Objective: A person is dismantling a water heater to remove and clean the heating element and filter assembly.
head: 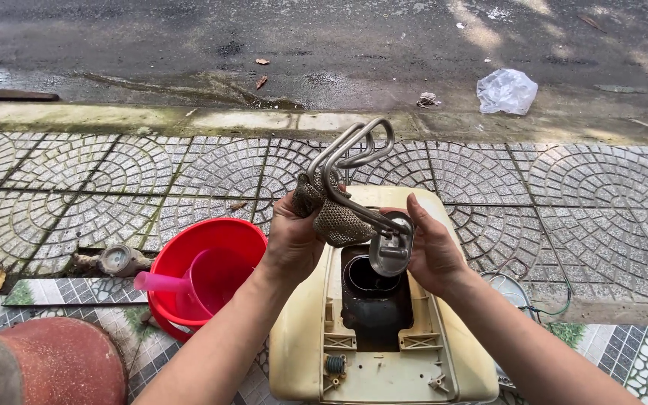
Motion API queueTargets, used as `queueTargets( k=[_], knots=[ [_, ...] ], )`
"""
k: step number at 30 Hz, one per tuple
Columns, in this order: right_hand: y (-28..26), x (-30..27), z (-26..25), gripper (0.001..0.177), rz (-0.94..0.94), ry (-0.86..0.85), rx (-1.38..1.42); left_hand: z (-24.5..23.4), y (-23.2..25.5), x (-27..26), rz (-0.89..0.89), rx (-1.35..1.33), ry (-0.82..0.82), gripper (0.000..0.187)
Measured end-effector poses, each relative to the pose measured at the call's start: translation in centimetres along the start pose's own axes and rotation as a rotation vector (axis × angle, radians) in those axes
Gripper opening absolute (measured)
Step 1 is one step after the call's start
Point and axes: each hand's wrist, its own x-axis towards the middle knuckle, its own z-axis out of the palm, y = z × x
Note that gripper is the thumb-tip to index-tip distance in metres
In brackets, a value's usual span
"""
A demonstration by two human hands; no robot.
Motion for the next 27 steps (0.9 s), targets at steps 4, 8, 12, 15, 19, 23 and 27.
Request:
queueTargets(
  k=[4,8,12,15,19,23,27],
  knots=[
    [-1.3,-4.3,4.5,0.072,0.141,0.018,0.172,0.0,0.0,-0.4,0.004,-0.025,0.009,0.024],
    [-1.2,-1.3,1.7,0.046,0.038,0.077,0.036,-1.8,0.4,-0.2,-0.021,0.380,-0.051,0.023],
    [-3.6,0.5,-1.2,0.040,-0.162,0.139,-0.198,-4.0,1.4,0.1,-0.153,0.606,-0.013,0.028],
    [-5.1,1.1,-3.1,0.042,-0.267,0.225,-0.451,-3.4,3.9,0.1,-0.115,0.618,0.222,0.018],
    [-7.2,-0.3,-1.5,0.043,-0.375,0.289,-0.958,-4.1,4.1,0.7,-0.061,0.753,0.222,0.021],
    [-7.1,-0.8,0.6,0.038,-0.491,0.295,-1.326,-1.3,3.1,1.0,0.007,1.226,-0.269,0.057],
    [-7.1,-0.6,0.8,0.029,-0.473,0.329,-1.358,0.1,1.3,0.0,-0.138,1.545,-0.472,0.050]
  ],
)
